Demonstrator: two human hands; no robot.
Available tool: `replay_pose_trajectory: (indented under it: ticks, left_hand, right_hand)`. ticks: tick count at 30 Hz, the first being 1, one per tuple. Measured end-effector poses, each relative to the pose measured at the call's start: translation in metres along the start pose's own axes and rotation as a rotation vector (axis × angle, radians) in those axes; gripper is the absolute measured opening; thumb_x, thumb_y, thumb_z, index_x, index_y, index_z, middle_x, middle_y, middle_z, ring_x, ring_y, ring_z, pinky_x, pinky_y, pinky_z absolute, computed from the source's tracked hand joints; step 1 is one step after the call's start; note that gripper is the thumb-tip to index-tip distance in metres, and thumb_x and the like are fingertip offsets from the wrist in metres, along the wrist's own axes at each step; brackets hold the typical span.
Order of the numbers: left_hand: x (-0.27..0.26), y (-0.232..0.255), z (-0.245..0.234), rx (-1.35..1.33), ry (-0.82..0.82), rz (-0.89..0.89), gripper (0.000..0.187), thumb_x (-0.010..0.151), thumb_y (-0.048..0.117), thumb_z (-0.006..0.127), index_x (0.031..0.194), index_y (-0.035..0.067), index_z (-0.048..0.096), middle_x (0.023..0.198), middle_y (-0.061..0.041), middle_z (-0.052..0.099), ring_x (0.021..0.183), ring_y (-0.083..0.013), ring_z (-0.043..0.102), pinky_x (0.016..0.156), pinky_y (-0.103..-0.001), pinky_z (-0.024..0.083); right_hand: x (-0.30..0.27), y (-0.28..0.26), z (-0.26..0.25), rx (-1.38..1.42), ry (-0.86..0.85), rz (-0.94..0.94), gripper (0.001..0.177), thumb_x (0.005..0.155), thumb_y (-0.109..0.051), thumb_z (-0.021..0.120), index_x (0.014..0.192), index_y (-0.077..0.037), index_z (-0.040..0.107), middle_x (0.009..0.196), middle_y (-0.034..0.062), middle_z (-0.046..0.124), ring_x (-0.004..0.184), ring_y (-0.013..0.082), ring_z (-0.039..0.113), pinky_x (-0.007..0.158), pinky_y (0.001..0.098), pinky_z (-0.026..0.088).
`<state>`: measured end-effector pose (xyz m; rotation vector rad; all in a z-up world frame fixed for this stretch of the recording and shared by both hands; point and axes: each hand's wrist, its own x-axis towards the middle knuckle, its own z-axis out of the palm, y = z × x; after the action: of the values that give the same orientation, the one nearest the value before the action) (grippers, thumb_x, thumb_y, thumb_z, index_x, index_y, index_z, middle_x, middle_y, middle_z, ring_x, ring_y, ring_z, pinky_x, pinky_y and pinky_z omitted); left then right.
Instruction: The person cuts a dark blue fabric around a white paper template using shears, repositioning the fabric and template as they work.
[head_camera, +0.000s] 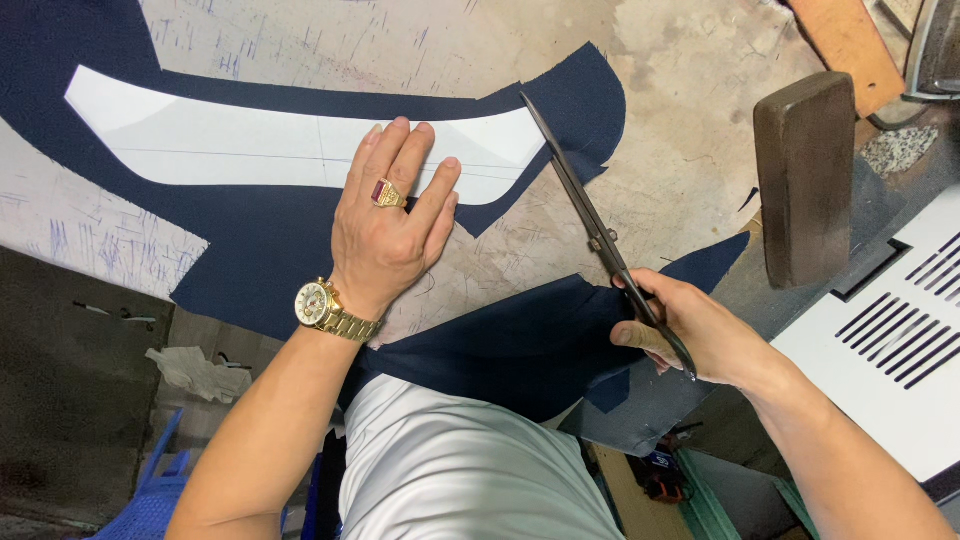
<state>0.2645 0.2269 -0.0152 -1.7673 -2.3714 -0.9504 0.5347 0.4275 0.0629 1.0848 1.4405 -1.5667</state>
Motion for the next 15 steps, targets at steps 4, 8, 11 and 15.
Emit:
replay_pose_trajectory:
  ticks: [4,8,11,15]
  left_hand:
    - [-0.001,0.0,0.001,-0.004,0.003,-0.001,0.022,0.101,0.017,0.068,0.118,0.006,0.077,0.137,-0.022,0.063,0.128,-0.0426,0.058,0.111,-0.055,0.043]
    - [-0.002,-0.001,0.002,-0.003,0.005,0.0,0.022,0.101,0.017,0.068,0.119,0.006,0.076,0.137,-0.022,0.063,0.128,-0.0429,0.058,0.111,-0.055,0.043]
    - [-0.003,-0.001,0.002,0.002,0.005,-0.002,0.022,0.101,0.017,0.068,0.119,0.007,0.077,0.138,-0.022,0.063,0.129,-0.0425,0.058,0.111,-0.055,0.043]
    - [-0.003,-0.001,0.003,0.013,0.003,-0.001,0.022,0.101,0.018,0.068,0.118,0.007,0.077,0.138,-0.022,0.063,0.129,-0.0419,0.058,0.112,-0.055,0.043]
  right_hand:
    - [0.002,0.007,0.003,0.035,0.009,-0.012,0.053,0.08,-0.024,0.083,0.124,-0.001,0.065,0.045,0.0116,0.061,0.036,0.0205,0.064,0.042,0.0304,0.054]
    - [0.0,0.0,0.001,0.018,-0.004,-0.006,0.054,0.08,-0.021,0.084,0.126,0.0,0.064,0.045,0.0131,0.062,0.036,0.0209,0.063,0.043,0.0307,0.054]
    - [0.002,0.003,-0.002,-0.009,-0.012,-0.008,0.057,0.079,-0.02,0.085,0.128,0.0,0.064,0.047,0.0127,0.064,0.038,0.0201,0.064,0.045,0.0312,0.055]
    - [0.001,-0.003,-0.002,-0.023,-0.004,0.001,0.063,0.076,-0.025,0.087,0.129,-0.001,0.063,0.051,0.0137,0.066,0.041,0.0203,0.065,0.048,0.0332,0.056]
